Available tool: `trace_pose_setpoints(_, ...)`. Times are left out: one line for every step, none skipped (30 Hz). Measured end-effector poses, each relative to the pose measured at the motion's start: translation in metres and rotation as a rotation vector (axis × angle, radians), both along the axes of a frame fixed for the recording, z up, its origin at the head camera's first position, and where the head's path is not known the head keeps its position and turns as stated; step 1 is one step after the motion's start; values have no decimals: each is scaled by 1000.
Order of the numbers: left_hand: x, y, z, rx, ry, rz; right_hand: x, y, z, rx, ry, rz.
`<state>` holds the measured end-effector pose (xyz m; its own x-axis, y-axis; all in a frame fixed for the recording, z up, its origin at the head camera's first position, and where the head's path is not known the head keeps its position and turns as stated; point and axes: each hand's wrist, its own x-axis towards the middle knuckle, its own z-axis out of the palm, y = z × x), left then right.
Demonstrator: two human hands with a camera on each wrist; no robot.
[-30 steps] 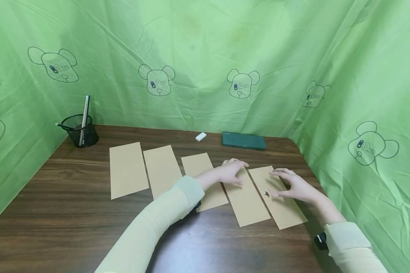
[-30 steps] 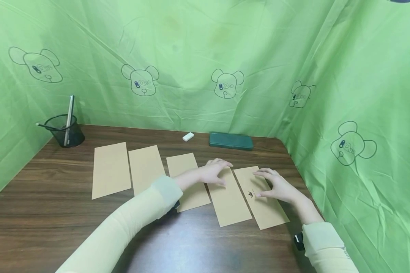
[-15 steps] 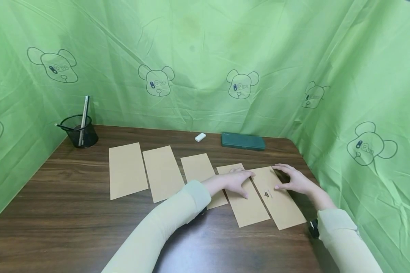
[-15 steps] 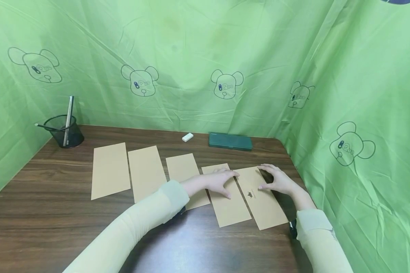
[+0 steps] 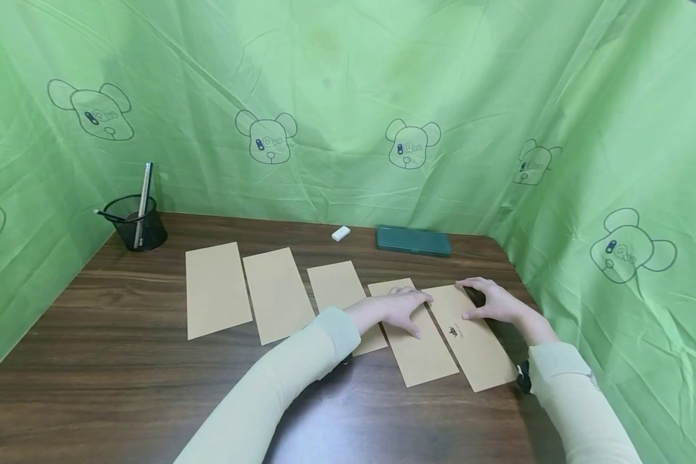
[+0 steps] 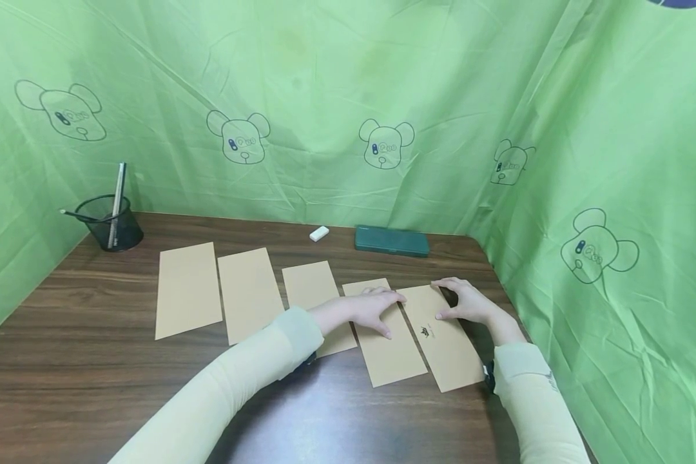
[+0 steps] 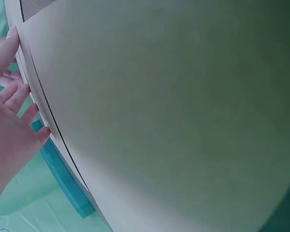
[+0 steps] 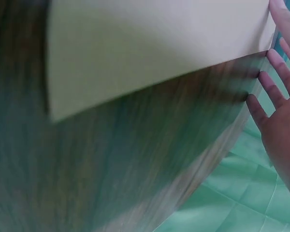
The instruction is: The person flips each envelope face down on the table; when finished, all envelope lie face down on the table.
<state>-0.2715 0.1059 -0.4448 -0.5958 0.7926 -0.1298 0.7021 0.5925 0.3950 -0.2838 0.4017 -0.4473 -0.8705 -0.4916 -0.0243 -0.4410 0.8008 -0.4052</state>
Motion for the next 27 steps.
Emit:
trace_pose_setpoints(0,0,1,-2,0,1,0,0,0,-5,1,-2)
trace_pose_setpoints(1,0,1,-5,1,2,-1,0,0,-7,3,3)
trace_pose_setpoints(1,0,2,-8,2,3,-1,0,0,-10,4,5)
trace_pose_setpoints(1,0,2,-9,0,4,-2,-1,0,-16,3,10)
trace_pose_setpoints(1,1,3,-11,0,4,-2,-1,0,-25,0,17)
trace_pose_setpoints(1,1,3,-10,0,4,-3,-1,0,-29,0,25)
trace_pose_setpoints(1,1,3,-11,2,3,-3,-2,0,-40,-5,30)
trace_pose_setpoints(1,1,3,-10,2,3,-4,-2,1,-50,-10,39)
trace_pose_setpoints(1,1,3,-11,4,2,-4,-3,1,-61,-20,43)
trace_pose_setpoints(1,1,3,-11,7,0,-5,-4,1,-71,-28,47)
trace_pose_setpoints(1,1,3,-13,11,-1,-5,-4,2,-72,-32,45)
trace_pose_setpoints(1,1,3,-15,15,-3,-5,-5,3,-73,-36,40)
trace_pose_setpoints(2,0,4,-18,18,-3,-4,-5,3,-76,-41,35)
trace_pose_setpoints(2,0,4,-21,20,-3,-4,-6,4,-77,-41,28)
trace_pose_setpoints(2,0,5,-23,22,-1,-4,-6,4,-82,-40,18)
trace_pose_setpoints(3,0,5,-24,20,1,-4,-5,5,-94,-37,11)
trace_pose_setpoints(3,0,6,-28,19,1,-3,-5,5,-117,-41,6)
trace_pose_setpoints(3,0,6,-30,16,2,-3,-5,5,-163,-58,7)
trace_pose_setpoints(4,0,7,-30,12,3,-3,-5,6,-208,-75,6)
trace_pose_setpoints(4,0,7,-29,8,3,-3,-4,6,-259,-97,3)
trace_pose_setpoints(4,0,7,-26,4,1,-3,-4,6,-309,-122,2)
trace_pose_setpoints(4,-1,7,-26,1,-2,-3,-3,6,-349,-152,0)
trace_pose_setpoints(4,-1,7,-26,-2,-6,-3,-3,5,-380,-184,-4)
trace_pose_setpoints(4,-1,7,-22,-9,-8,-3,-2,5,-401,-210,-13)
trace_pose_setpoints(4,-1,7,-22,-13,-10,-3,-2,5,-403,-221,-26)
trace_pose_setpoints(4,-1,6,-20,-20,-12,-3,-1,5,-401,-231,-39)
trace_pose_setpoints(4,-1,6,-20,-25,-14,-3,-1,5,-393,-238,-50)
